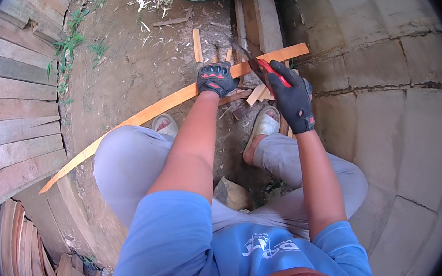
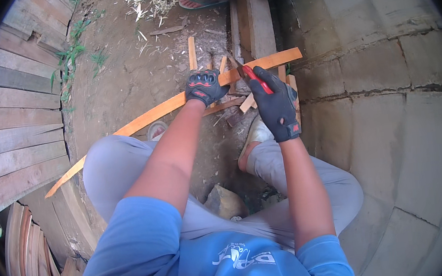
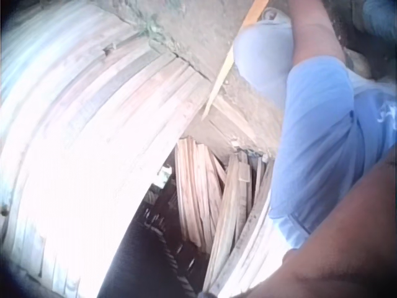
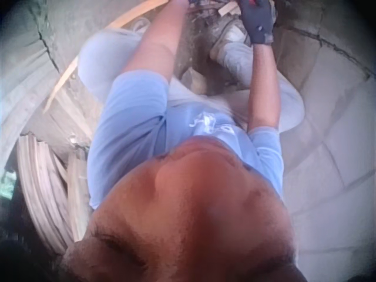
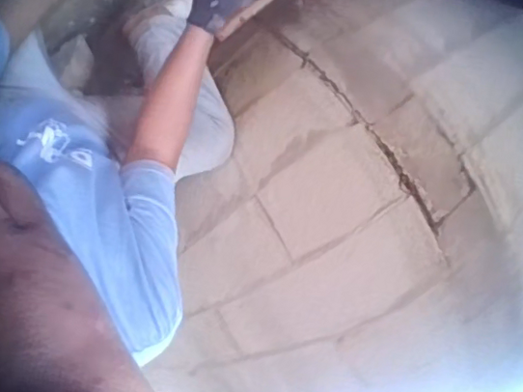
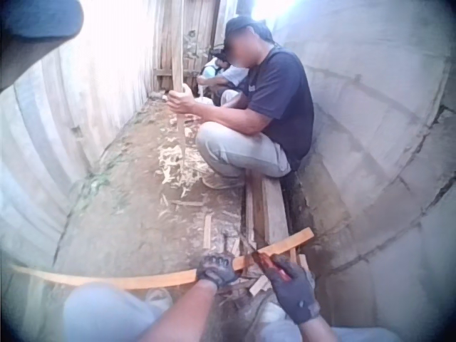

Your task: The person sits on the ground and uses a hand saw to cut a thin wooden strip into smaller pieces. The person holds the wood with one hand and saws with the other, creating a pile of cut wood segments.

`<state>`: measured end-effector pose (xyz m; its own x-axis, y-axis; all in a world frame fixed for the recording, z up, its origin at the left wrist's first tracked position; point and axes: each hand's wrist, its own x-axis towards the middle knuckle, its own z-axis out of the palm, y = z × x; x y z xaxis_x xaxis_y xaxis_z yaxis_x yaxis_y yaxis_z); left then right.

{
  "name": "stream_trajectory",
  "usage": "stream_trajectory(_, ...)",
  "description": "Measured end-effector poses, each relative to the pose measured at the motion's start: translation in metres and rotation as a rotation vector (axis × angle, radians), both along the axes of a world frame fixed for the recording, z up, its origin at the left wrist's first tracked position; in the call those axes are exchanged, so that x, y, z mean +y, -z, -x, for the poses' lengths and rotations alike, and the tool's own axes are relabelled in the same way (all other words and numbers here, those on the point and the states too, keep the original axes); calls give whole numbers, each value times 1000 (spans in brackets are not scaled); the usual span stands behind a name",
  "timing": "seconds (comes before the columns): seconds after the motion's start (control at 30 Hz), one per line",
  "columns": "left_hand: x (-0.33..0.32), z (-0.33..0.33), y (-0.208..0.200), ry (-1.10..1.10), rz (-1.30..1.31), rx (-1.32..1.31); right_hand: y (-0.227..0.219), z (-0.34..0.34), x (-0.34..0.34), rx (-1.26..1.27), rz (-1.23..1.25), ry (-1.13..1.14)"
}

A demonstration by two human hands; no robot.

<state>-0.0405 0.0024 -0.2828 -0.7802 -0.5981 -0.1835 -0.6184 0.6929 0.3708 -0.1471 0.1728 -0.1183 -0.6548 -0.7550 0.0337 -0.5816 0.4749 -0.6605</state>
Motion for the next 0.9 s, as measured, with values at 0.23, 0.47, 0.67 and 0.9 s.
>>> stream_trajectory(0.23,19,4,6,59,209,150,-6,4,3,-31,-43,24)
stream_trajectory(0.47,18,28,19,-42,151,94,18,-8,9,89,51,0)
stream_trajectory(0.67,-10,34,1,1,-68,2,21,-18,17,40,95,48)
stream_trajectory(0.9,-26,41,-13,22,-254,-114,10,-8,29,-48,106,44)
